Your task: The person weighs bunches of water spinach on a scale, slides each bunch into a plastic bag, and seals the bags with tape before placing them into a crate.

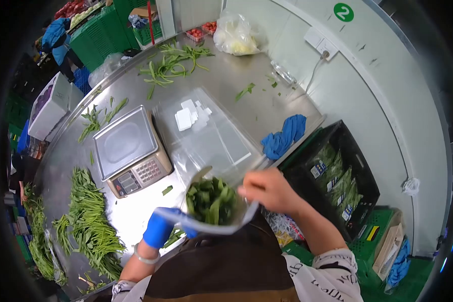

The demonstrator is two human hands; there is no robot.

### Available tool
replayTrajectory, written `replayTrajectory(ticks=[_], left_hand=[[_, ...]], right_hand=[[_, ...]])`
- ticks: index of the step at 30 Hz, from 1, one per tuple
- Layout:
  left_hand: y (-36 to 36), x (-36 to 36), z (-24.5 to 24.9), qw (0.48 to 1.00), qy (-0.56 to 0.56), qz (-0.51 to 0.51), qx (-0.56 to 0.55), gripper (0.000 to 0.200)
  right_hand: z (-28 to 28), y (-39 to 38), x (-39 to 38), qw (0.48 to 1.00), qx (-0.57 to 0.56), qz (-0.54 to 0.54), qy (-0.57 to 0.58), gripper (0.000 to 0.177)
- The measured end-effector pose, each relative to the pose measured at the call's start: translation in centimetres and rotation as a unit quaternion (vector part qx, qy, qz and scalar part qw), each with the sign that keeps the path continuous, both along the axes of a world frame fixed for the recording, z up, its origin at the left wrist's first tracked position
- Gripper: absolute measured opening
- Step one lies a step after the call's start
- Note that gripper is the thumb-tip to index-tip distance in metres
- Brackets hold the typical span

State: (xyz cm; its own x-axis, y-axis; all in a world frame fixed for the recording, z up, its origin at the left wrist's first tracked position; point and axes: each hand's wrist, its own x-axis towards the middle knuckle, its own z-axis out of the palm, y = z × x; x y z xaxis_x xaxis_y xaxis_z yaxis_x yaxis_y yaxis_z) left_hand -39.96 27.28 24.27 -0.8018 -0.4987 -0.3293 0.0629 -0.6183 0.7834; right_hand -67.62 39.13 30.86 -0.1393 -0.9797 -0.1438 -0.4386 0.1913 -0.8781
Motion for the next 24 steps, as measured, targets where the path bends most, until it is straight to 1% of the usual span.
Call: replayTrajectory(ticks=[1, 2, 3, 4, 6, 7, 8, 9, 10, 11, 12, 13, 14, 16, 18, 20, 23, 24], left_hand=[[-0.5, 1.5, -1.8, 0.964, -0.044, -0.045, -0.26, 0.019], [-0.6, 3.4, -3.4, 0.861, -0.09, -0.094, -0.492, 0.018], [-0.5, 3.7, -1.4, 0.938, -0.055, -0.099, -0.328, 0.013], [-0.1, 3.9, -0.8, 0.923, -0.04, -0.048, -0.379, 0.013], [0.0, 5.0, -6.9, 0.908, -0.069, -0.052, -0.41, 0.013], [-0.1, 1.7, -3.2, 0.969, 0.04, -0.057, -0.237, 0.021], [-0.5, 0.2, -2.1, 0.991, 0.033, -0.102, -0.085, 0.039], [-0.4, 0.1, -3.7, 0.989, 0.024, -0.127, -0.074, 0.043], [-0.2, -0.2, -5.1, 0.986, 0.016, -0.152, -0.062, 0.046], [0.5, 0.0, -5.7, 0.988, 0.03, -0.151, -0.023, 0.047], [1.4, -0.2, -4.7, 0.991, 0.072, -0.111, 0.032, 0.042], [1.4, -0.5, -4.3, 0.99, 0.069, -0.125, 0.001, 0.04], [1.2, -0.8, -4.1, 0.988, 0.067, -0.137, -0.032, 0.038], [0.8, -1.1, -4.2, 0.989, 0.072, -0.119, -0.05, 0.036], [0.5, -1.1, -4.1, 0.989, 0.062, -0.111, -0.068, 0.034], [0.4, -1.1, -3.8, 0.99, 0.039, -0.107, -0.088, 0.031], [0.5, -1.2, -4.5, 0.966, -0.044, -0.061, -0.248, 0.029], [0.4, -1.1, -5.2, 0.974, -0.054, -0.037, -0.217, 0.03]], right_hand=[[1.0, 0.0, 0.0, 0.994, -0.068, 0.018, -0.083, 0.019], [1.7, 0.7, 0.4, 0.976, -0.126, 0.03, -0.174, 0.016], [2.3, 1.1, 0.5, 0.957, -0.165, -0.008, -0.239, 0.013], [2.5, 0.8, 0.2, 0.947, -0.191, -0.021, -0.256, 0.015], [2.1, -0.1, -0.8, 0.989, -0.102, -0.031, -0.102, 0.021], [1.6, -0.8, -0.4, 0.997, -0.039, -0.058, 0.012, 0.022], [1.6, -1.5, 0.4, 0.986, 0.027, -0.094, 0.135, 0.013], [0.9, -2.2, 1.1, 0.955, -0.114, -0.084, 0.262, 0.01], [0.2, -3.1, 1.6, 0.888, -0.251, -0.069, 0.379, 0.009], [0.6, -3.6, 2.3, 0.885, -0.276, -0.039, 0.373, 0.01], [1.6, -3.7, 3.2, 0.881, -0.298, -0.011, 0.367, 0.012], [2.4, -3.5, 4.5, 0.879, -0.316, 0.017, 0.358, 0.014], [2.9, -3.5, 6.0, 0.9, -0.276, 0.042, 0.335, 0.012], [2.0, -3.4, 7.4, 0.914, -0.141, 0.125, 0.36, 0.017], [0.1, -3.7, 8.1, 0.918, -0.135, 0.124, 0.352, 0.019], [-0.4, -3.9, 8.3, 0.925, -0.13, 0.123, 0.334, 0.02], [-0.3, -3.8, 8.8, 0.942, -0.123, 0.105, 0.294, 0.02], [-0.3, -3.6, 8.6, 0.945, -0.121, 0.1, 0.287, 0.02]])
